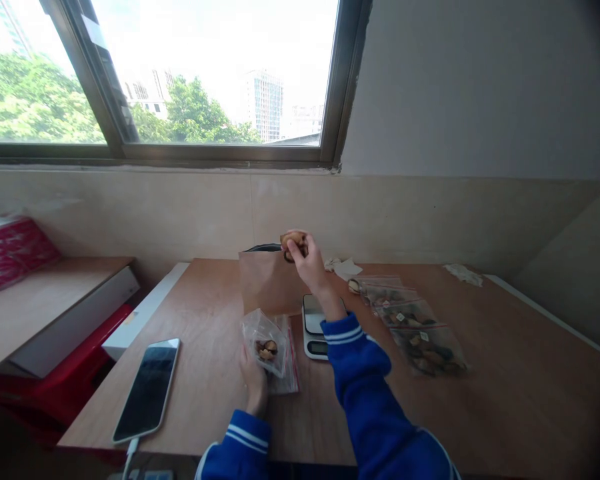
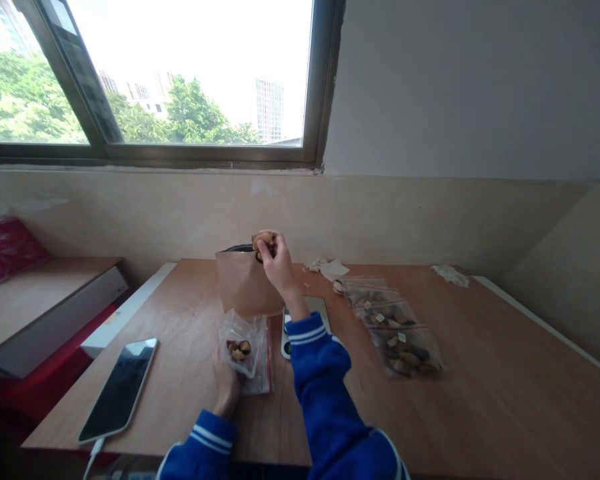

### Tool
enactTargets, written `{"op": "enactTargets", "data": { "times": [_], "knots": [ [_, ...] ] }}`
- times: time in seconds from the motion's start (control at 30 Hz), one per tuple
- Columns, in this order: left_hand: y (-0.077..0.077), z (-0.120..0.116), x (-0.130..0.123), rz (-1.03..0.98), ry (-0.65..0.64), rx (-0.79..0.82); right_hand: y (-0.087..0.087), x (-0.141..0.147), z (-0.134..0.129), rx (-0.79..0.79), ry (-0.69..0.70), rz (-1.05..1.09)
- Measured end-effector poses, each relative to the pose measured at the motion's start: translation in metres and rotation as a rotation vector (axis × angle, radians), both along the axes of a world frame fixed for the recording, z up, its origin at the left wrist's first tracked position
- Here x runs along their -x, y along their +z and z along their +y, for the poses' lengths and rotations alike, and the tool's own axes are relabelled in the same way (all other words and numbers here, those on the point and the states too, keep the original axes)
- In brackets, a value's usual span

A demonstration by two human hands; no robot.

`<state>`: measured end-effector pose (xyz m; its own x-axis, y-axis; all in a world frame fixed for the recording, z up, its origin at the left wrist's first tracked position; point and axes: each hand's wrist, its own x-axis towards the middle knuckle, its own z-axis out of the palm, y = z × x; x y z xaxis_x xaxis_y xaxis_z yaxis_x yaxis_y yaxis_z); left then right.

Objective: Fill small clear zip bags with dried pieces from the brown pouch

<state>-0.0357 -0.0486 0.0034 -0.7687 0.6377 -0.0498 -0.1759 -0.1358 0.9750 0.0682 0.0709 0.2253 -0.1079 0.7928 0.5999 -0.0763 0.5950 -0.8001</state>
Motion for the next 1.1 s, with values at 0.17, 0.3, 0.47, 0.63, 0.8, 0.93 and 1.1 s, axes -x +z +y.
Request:
{"op": "enactTargets", "data": {
  "times": [0.17,0.3,0.47,0.63,0.8,0.93,1.1],
  "knots": [
    [0.006,-0.001,-0.002,-0.106,-0.03,-0.033,0.027,0.029,0.04,-0.263,-0.093,-0.509],
    [0.01,-0.002,-0.005,-0.181,-0.06,-0.024,0.014,0.036,0.034,-0.395,-0.079,-0.87],
    [0.01,-0.002,-0.007,-0.219,-0.098,-0.055,0.019,0.033,0.027,-0.395,-0.095,-1.0],
    [0.004,0.0,-0.007,-0.261,-0.133,-0.039,0.031,0.036,0.023,-0.356,-0.091,-1.148],
    [0.0,0.001,-0.005,-0.217,-0.113,-0.01,0.025,0.037,0.022,-0.428,-0.055,-1.154],
    [-0.002,0.001,-0.004,-0.227,-0.147,-0.027,0.015,0.035,0.022,-0.402,-0.058,-1.07],
    [0.004,-0.001,-0.006,-0.242,-0.156,-0.05,0.011,0.031,0.025,-0.285,0.053,-0.952]
  ]
}}
